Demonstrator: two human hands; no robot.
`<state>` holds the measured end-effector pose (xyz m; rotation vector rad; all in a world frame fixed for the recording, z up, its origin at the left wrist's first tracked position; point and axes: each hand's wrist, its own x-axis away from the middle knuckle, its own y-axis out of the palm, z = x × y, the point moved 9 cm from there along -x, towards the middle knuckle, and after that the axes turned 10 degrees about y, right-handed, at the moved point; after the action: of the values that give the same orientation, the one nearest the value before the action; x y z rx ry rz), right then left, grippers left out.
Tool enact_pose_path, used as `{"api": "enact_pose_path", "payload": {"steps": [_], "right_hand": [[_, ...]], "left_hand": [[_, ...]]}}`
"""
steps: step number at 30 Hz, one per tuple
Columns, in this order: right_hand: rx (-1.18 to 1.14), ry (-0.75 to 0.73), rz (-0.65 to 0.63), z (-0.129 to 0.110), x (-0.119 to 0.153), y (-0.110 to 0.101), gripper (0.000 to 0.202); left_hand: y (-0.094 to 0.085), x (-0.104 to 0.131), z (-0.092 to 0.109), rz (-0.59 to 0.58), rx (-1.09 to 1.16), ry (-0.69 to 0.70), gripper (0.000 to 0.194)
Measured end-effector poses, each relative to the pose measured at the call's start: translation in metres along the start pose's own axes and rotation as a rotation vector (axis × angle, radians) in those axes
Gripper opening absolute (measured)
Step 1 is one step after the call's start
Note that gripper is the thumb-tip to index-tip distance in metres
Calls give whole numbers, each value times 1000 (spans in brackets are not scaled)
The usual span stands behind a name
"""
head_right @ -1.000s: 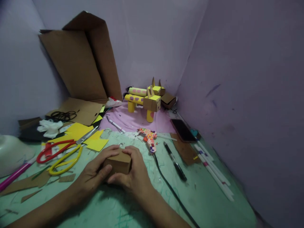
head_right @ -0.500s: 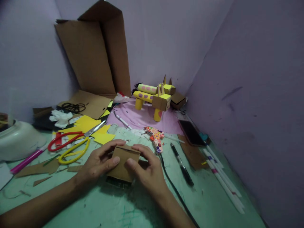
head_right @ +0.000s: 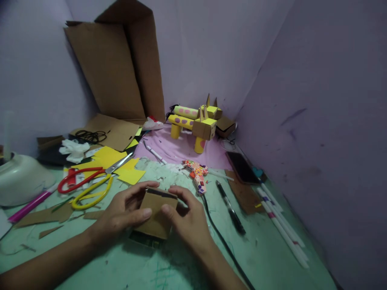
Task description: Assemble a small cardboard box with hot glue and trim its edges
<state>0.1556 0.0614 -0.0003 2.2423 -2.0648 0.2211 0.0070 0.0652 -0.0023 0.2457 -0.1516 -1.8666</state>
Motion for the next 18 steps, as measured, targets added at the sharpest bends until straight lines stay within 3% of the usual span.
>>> {"api": "enact_pose_path", "payload": {"steps": [4, 6, 9, 13, 18], "right_hand": [[145, -169, 162, -23, 10, -32, 50], [285, -178, 312, -30, 13, -57, 43], [650, -105, 511, -34, 11, -87, 43], [1043, 187, 501, -17, -5, -97, 48], [1005, 237, 461, -18, -26, -88, 35]], "left_hand": [[-4, 4, 13, -32, -234, 221, 58], [-7, 5, 18, -32, -313, 310, 61], [-9, 5, 15, -43, -314, 304, 73], [-8, 4, 11, -58, -302, 246, 79], [-8, 3, 12, -59, -357, 286, 74]]}}
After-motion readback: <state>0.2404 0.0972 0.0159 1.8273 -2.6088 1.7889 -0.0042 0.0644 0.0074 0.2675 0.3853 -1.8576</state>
